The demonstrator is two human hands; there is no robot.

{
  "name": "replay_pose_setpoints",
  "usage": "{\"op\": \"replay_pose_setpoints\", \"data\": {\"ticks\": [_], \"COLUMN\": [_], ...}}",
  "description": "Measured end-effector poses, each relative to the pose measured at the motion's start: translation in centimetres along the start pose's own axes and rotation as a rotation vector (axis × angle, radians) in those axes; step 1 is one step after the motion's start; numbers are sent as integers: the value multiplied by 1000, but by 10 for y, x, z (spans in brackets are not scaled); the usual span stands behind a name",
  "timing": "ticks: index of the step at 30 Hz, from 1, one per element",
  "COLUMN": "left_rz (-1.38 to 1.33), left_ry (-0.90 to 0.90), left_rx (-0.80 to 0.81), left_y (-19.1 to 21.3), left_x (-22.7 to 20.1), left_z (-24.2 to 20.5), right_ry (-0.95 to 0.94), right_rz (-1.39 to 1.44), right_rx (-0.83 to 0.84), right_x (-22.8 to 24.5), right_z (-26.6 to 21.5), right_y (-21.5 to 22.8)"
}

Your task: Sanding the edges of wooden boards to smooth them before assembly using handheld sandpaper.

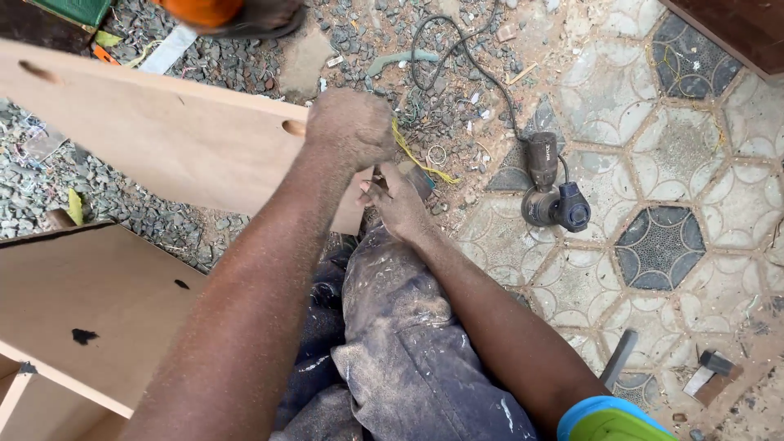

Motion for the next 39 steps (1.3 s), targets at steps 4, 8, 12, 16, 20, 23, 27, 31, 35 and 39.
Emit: {"op": "replay_pose_setpoints", "data": {"ticks": [4, 8, 12, 16, 20, 23, 27, 31, 35, 39], "left_rz": [49, 71, 26, 105, -890, -28, -203, -170, -95, -248], "left_ry": [-4, -116, -50, -84, -186, -185, -259, -241, -104, -133], "left_rx": [281, 165, 209, 56, -510, -600, -461, -107, -94, -124], "left_y": [26, 22, 24, -39, -44, -30, -27, -29, -3, 16], "left_x": [23, 16, 13, 21, 23, 18, 18, 19, 20, 21], "left_z": [-5, 13, 23, 58, 76, 71, 77, 82, 50, 9], "right_ry": [-25, -364, -353, -243, -304, -305, -150, -222, -322, -134], "right_rz": [175, -515, -762, -952, -1161, -1218, -1233, -1108, -519, -564], "right_rx": [70, 121, 188, 349, 592, 659, 574, 318, -37, -286], "right_x": [15, -38, -77, -136, -122, -123, -122, -72, 29, 95], "right_z": [-4, 0, 12, 41, 47, 44, 45, 39, 6, -30], "right_y": [6, 27, 25, 11, 1, 1, 6, 35, 77, 132]}}
Point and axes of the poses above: each hand's wrist, its own z-axis towards the middle knuckle, its own y-axis out of the back of the hand, x = y × z, the point moved 7 cm from there along z, towards the middle knuckle, and after that the axes turned 6 degrees about -x, right-handed, at the moved point
